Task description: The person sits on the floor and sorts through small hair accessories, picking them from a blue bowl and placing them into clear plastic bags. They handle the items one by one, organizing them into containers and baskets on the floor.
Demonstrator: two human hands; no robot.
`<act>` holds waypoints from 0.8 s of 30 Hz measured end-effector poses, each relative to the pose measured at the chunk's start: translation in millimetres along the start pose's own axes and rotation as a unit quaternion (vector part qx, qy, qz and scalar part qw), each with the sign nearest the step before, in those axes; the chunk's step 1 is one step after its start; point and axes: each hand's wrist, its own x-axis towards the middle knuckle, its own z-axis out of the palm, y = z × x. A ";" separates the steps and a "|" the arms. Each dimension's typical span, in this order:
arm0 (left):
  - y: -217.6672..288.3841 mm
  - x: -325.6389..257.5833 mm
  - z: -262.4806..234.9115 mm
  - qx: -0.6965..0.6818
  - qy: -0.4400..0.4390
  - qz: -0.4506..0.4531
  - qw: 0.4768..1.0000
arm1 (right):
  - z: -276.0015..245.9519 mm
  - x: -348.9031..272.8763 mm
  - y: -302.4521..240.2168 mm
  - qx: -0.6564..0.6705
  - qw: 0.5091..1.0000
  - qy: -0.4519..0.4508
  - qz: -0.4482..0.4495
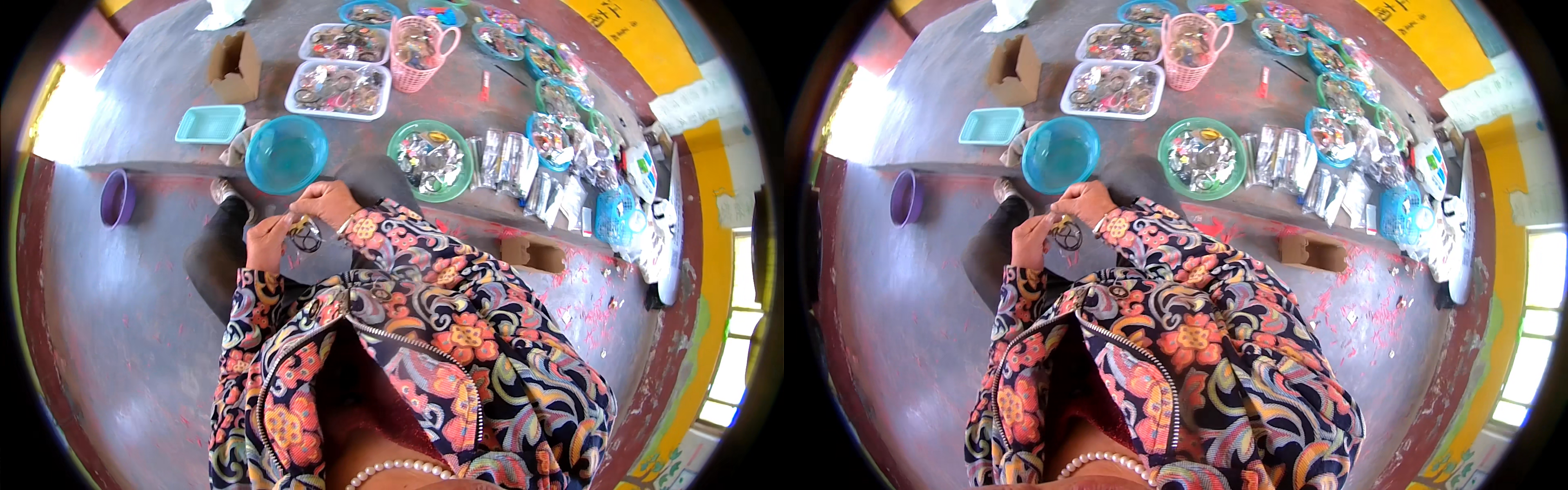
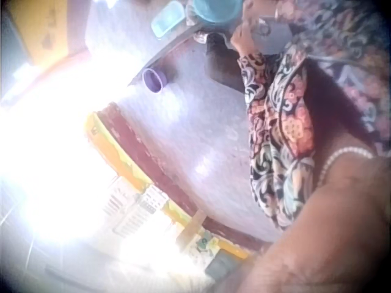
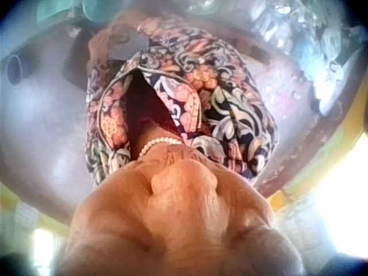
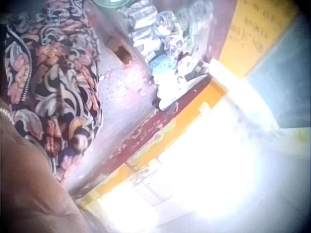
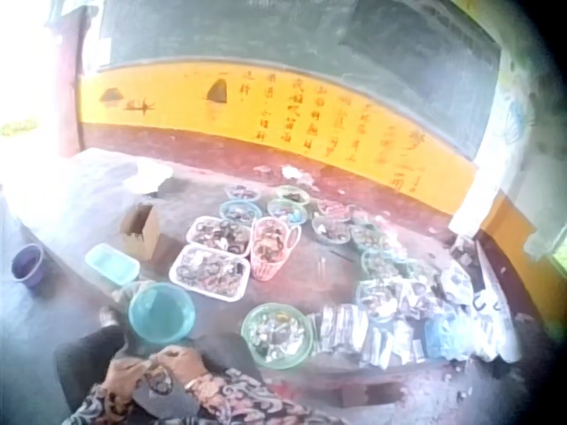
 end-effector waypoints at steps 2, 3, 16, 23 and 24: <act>-0.8 1.0 -4.5 0.016 0.008 -0.019 1.000 | 5.4 4.1 0.1 -0.002 1.000 0.016 -0.003; -2.7 3.0 -6.9 0.019 0.005 -0.020 1.000 | 2.0 6.7 5.4 -0.016 0.999 0.038 -0.003; -1.8 7.7 -26.9 -0.361 0.072 -0.056 0.928 | 19.4 2.4 -6.3 0.010 0.994 -0.079 0.078; 17.2 4.7 -42.1 -0.268 0.024 -0.135 0.954 | 12.6 2.5 -0.4 -0.006 0.989 -0.126 0.080; 12.9 5.7 -43.5 -0.256 0.017 -0.135 0.957 | 12.7 2.6 0.1 -0.014 0.986 -0.143 0.083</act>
